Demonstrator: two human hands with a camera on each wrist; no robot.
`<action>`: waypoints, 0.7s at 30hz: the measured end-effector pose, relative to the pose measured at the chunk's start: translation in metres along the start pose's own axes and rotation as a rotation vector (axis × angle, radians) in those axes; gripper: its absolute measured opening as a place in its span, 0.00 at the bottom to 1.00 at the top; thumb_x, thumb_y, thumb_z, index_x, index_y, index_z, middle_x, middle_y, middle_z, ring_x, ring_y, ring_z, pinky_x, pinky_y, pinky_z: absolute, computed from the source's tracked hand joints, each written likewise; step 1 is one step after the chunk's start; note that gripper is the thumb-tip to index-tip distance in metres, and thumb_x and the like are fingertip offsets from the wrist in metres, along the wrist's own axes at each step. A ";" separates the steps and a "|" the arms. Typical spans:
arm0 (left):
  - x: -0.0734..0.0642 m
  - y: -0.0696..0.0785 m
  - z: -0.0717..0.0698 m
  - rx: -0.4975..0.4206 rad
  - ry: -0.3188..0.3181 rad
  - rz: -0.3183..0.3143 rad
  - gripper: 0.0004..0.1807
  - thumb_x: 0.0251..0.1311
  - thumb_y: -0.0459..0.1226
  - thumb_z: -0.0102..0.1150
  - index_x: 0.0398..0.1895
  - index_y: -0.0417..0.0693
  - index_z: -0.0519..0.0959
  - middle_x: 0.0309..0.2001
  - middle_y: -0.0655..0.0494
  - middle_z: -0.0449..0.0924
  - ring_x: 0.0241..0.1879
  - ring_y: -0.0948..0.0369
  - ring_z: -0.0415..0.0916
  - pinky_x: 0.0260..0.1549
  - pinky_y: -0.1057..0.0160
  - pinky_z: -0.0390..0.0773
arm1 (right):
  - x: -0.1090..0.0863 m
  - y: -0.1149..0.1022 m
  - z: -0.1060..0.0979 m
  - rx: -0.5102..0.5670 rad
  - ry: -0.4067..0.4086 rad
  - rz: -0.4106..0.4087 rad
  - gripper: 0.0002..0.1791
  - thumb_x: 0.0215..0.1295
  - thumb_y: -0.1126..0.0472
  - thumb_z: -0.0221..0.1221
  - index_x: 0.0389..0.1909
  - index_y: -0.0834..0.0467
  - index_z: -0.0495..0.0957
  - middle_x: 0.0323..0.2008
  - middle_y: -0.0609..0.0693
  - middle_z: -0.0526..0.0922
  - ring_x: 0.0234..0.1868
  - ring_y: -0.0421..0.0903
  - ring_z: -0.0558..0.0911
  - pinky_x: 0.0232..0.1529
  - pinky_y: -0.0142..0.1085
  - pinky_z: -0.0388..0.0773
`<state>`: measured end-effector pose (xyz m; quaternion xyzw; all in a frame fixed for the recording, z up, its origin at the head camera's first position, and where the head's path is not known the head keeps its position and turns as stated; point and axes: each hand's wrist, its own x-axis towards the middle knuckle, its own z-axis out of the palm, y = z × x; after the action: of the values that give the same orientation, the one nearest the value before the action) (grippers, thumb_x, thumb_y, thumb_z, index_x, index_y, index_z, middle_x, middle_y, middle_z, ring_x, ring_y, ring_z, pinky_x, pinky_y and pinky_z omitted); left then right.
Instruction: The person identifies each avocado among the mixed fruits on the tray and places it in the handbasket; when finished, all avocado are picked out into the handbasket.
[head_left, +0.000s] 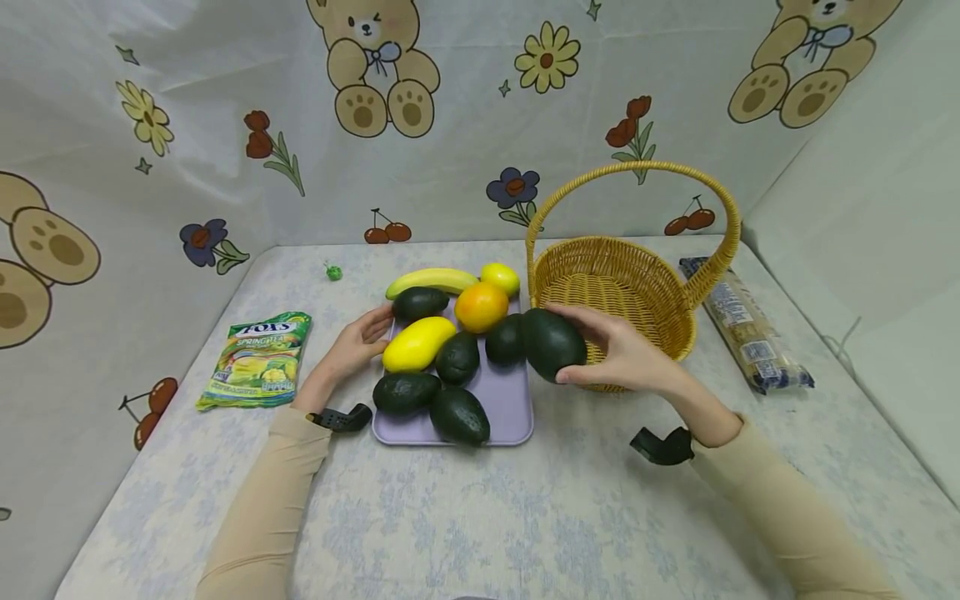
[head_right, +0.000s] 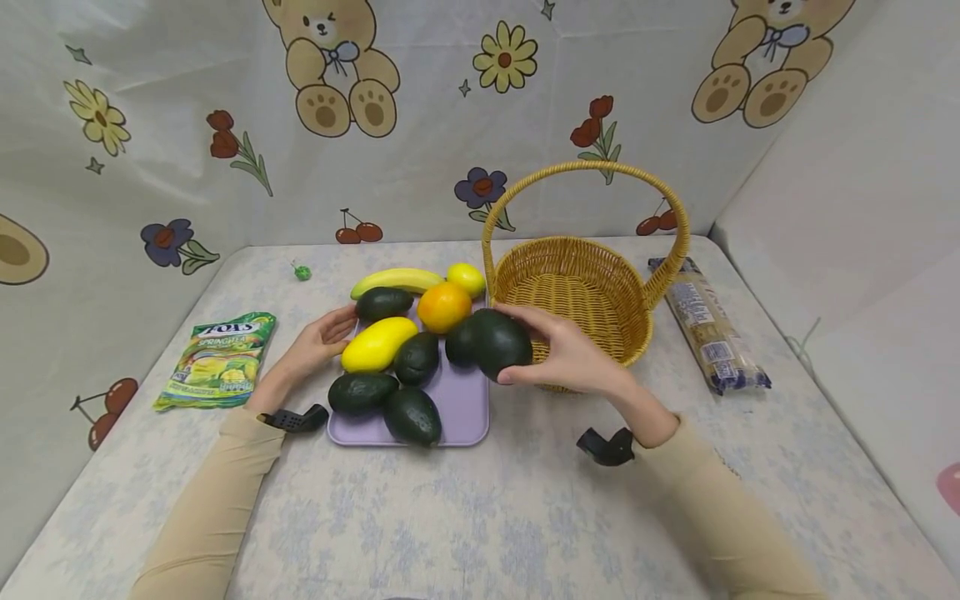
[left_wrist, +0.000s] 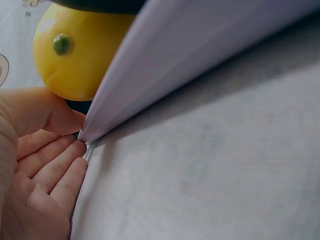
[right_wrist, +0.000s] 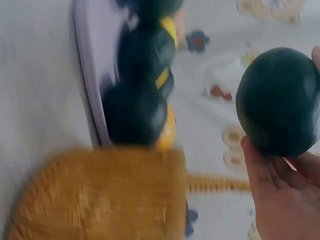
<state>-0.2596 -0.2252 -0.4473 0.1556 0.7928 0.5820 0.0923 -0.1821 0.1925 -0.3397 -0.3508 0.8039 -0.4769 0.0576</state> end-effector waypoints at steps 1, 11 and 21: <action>0.000 0.000 0.000 0.000 -0.002 0.002 0.36 0.59 0.21 0.47 0.72 0.35 0.50 0.70 0.37 0.53 0.68 0.46 0.53 0.65 0.51 0.57 | -0.001 0.001 -0.007 0.003 0.008 0.014 0.44 0.50 0.65 0.70 0.69 0.58 0.62 0.65 0.54 0.66 0.59 0.48 0.72 0.57 0.36 0.72; -0.001 0.003 0.001 -0.015 0.008 -0.023 0.35 0.60 0.22 0.46 0.72 0.37 0.51 0.70 0.40 0.53 0.68 0.48 0.54 0.65 0.52 0.57 | -0.002 0.030 -0.048 -0.026 0.041 0.180 0.42 0.53 0.65 0.68 0.70 0.55 0.61 0.65 0.56 0.65 0.60 0.52 0.70 0.53 0.33 0.74; -0.001 0.004 0.002 -0.019 0.013 -0.037 0.35 0.60 0.22 0.47 0.72 0.37 0.51 0.70 0.40 0.53 0.68 0.49 0.54 0.65 0.53 0.58 | -0.002 0.061 -0.054 -0.113 -0.067 0.293 0.43 0.55 0.54 0.67 0.71 0.55 0.58 0.64 0.59 0.65 0.57 0.54 0.72 0.52 0.49 0.74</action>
<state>-0.2571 -0.2228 -0.4439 0.1365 0.7906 0.5885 0.0994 -0.2346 0.2515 -0.3602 -0.2482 0.8695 -0.4057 0.1333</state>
